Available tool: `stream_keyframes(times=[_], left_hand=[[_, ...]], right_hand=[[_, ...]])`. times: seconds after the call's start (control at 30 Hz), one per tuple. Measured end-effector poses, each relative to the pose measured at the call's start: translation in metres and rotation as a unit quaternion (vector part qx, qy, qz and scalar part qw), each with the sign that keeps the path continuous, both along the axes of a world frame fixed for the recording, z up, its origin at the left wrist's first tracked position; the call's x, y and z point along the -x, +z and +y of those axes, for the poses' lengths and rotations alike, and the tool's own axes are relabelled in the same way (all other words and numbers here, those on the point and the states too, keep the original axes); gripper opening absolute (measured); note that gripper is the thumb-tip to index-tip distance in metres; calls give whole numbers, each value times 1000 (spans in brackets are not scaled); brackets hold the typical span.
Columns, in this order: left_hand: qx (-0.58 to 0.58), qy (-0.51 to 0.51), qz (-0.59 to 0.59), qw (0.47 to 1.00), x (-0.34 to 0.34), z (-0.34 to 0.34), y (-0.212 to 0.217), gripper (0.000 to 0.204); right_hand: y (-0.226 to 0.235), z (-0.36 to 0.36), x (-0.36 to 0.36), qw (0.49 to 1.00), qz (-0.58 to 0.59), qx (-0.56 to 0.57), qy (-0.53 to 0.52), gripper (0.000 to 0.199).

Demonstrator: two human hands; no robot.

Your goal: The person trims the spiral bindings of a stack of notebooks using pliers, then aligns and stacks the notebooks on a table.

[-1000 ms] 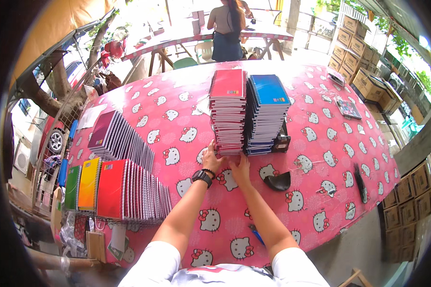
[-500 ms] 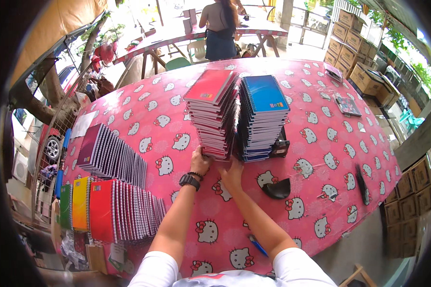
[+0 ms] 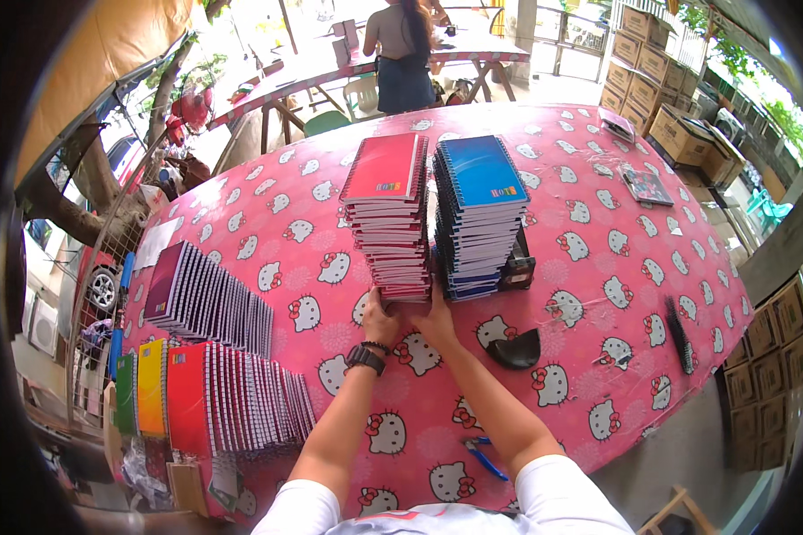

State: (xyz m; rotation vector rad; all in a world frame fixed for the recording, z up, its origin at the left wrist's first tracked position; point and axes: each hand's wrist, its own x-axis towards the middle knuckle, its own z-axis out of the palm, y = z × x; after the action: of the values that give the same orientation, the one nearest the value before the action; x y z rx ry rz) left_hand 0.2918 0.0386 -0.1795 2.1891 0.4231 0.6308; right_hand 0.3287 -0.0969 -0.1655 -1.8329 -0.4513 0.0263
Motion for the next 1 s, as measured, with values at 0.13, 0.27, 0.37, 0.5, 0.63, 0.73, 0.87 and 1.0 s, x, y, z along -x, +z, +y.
stream_keyframes(times=[0.13, 0.27, 0.37, 0.5, 0.63, 0.73, 0.87, 1.0], left_hand=[[23, -2, 19, 1000, 4, 1, 2, 63], [26, -25, 40, 999, 20, -4, 14, 64], [10, -30, 26, 999, 29, -26, 17, 71], [35, -25, 24, 999, 41, -30, 18, 81], [46, -33, 45, 997, 40, -36, 19, 88], [73, -29, 105, 991, 44, -37, 32, 88], [65, -103, 47, 991, 53, -12, 27, 84], [125, -128, 0, 984, 92, -23, 27, 73]], right_hand=[[7, -3, 6, 986, 92, -125, 61, 100], [23, -7, 24, 969, 161, -173, 68, 101], [7, -18, 22, 974, 145, -169, 36, 95], [6, -21, 25, 949, 159, -253, 100, 90], [-9, -19, 18, 919, 147, -352, 103, 81], [5, -25, 27, 922, 186, -335, 50, 70], [28, -43, 57, 965, 159, -205, -24, 52], [37, -120, 91, 993, 114, -23, -31, 20]])
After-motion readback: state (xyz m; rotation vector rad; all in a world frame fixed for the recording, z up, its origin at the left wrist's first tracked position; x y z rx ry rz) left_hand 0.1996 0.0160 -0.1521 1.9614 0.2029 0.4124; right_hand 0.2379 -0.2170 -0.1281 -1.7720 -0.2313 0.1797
